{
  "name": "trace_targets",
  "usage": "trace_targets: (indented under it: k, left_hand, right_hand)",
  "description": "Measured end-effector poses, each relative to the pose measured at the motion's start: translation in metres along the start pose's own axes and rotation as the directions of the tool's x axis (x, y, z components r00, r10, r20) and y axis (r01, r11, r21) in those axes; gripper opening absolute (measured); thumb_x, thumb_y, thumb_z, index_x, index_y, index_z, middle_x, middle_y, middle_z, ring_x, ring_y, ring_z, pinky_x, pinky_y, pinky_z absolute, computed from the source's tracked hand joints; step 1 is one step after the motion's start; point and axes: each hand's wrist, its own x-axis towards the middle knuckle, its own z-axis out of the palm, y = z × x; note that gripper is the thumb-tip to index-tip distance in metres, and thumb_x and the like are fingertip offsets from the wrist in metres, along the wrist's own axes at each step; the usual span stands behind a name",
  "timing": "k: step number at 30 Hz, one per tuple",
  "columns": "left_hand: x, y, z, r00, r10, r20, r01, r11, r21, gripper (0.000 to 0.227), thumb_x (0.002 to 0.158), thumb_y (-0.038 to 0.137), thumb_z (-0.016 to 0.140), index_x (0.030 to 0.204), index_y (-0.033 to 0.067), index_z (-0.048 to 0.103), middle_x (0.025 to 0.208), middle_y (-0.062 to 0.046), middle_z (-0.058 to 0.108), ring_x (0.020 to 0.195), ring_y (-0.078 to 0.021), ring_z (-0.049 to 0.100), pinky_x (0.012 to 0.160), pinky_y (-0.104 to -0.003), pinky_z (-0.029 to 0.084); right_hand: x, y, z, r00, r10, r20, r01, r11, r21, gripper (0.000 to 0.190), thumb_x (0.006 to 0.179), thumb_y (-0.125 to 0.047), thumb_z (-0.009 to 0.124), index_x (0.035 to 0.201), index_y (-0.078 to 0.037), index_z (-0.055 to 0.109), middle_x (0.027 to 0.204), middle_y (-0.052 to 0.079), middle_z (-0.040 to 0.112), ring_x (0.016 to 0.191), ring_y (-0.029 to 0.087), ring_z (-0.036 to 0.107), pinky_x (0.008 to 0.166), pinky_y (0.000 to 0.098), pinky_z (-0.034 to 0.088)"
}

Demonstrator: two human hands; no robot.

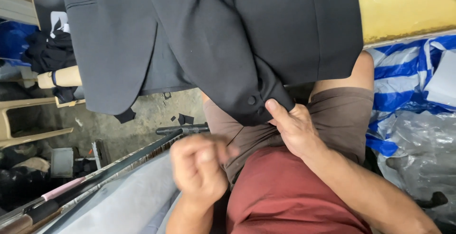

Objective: The person sews a button onto the cuff of a dark suit jacket using a needle and thread. They manipulate the fabric and needle to secure the button in place.

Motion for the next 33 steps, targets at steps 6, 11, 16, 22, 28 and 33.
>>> trace_targets:
  k: [6,11,16,22,28,33]
  left_hand:
    - [-0.013,0.013,-0.015,0.994,-0.008,-0.105,-0.011,0.984,-0.176,0.008,0.108,0.017,0.051,0.106,0.0125,0.057,0.064,-0.005,0.054,0.058,-0.0220,0.066,0.066,-0.040,0.065]
    - [-0.007,0.008,-0.028,0.993,-0.011,-0.121,0.011,1.000,-0.007,0.013,0.106,0.014,0.046,0.094,0.0098,0.048,0.058,-0.003,0.048,0.054,-0.0199,0.065,0.062,-0.037,0.065]
    - [-0.006,0.004,-0.032,0.993,0.011,-0.121,0.006,0.990,0.139,0.008,0.105,0.009,0.041,0.100,0.0061,0.045,0.067,-0.007,0.054,0.060,-0.0197,0.069,0.068,-0.038,0.068]
    - [-0.008,-0.007,-0.027,0.979,-0.042,-0.197,0.063,0.993,0.099,0.011,0.108,0.016,0.046,0.105,0.0068,0.043,0.065,-0.006,0.040,0.052,-0.0186,0.057,0.063,-0.037,0.060]
    - [-0.017,-0.018,-0.006,0.985,-0.173,0.027,0.154,0.928,0.338,0.011,0.104,0.010,0.048,0.108,0.0021,0.054,0.084,-0.010,0.069,0.080,-0.0207,0.072,0.086,-0.035,0.055]
    - [-0.033,-0.038,0.018,0.934,-0.346,0.087,0.321,0.923,0.214,0.011,0.106,0.013,0.050,0.108,0.0041,0.056,0.072,-0.001,0.067,0.066,-0.0117,0.063,0.067,-0.027,0.054]
  right_hand:
    - [0.008,0.006,-0.007,0.985,0.039,-0.168,-0.091,0.946,-0.312,0.058,0.078,-0.057,0.063,0.111,-0.012,0.080,0.103,0.002,0.080,0.104,0.014,0.072,0.089,0.0374,0.062]
    - [0.006,0.002,-0.009,0.986,-0.041,-0.159,-0.032,0.900,-0.435,0.050,0.085,-0.051,0.062,0.111,-0.012,0.080,0.102,-0.001,0.078,0.103,0.012,0.071,0.091,0.0318,0.058]
    - [0.016,0.003,-0.013,0.971,-0.027,-0.237,-0.108,0.835,-0.539,0.060,0.082,-0.054,0.059,0.119,-0.010,0.076,0.111,0.003,0.077,0.114,0.014,0.069,0.097,0.0307,0.051]
    - [0.011,0.027,-0.025,0.993,-0.057,-0.107,0.019,0.946,-0.322,0.041,0.091,-0.050,0.064,0.086,-0.011,0.075,0.072,-0.002,0.061,0.074,0.010,0.059,0.068,0.0306,0.052]
    - [0.009,0.032,-0.031,0.918,-0.120,0.377,0.011,0.960,0.279,0.034,0.098,-0.018,0.067,0.127,-0.001,0.069,0.128,0.017,0.071,0.123,0.031,0.067,0.107,0.0506,0.054]
    - [0.014,0.049,-0.039,0.965,-0.017,0.263,-0.079,0.933,0.351,0.030,0.095,-0.005,0.069,0.067,-0.016,0.070,0.093,0.006,0.075,0.100,0.023,0.070,0.091,0.0502,0.061]
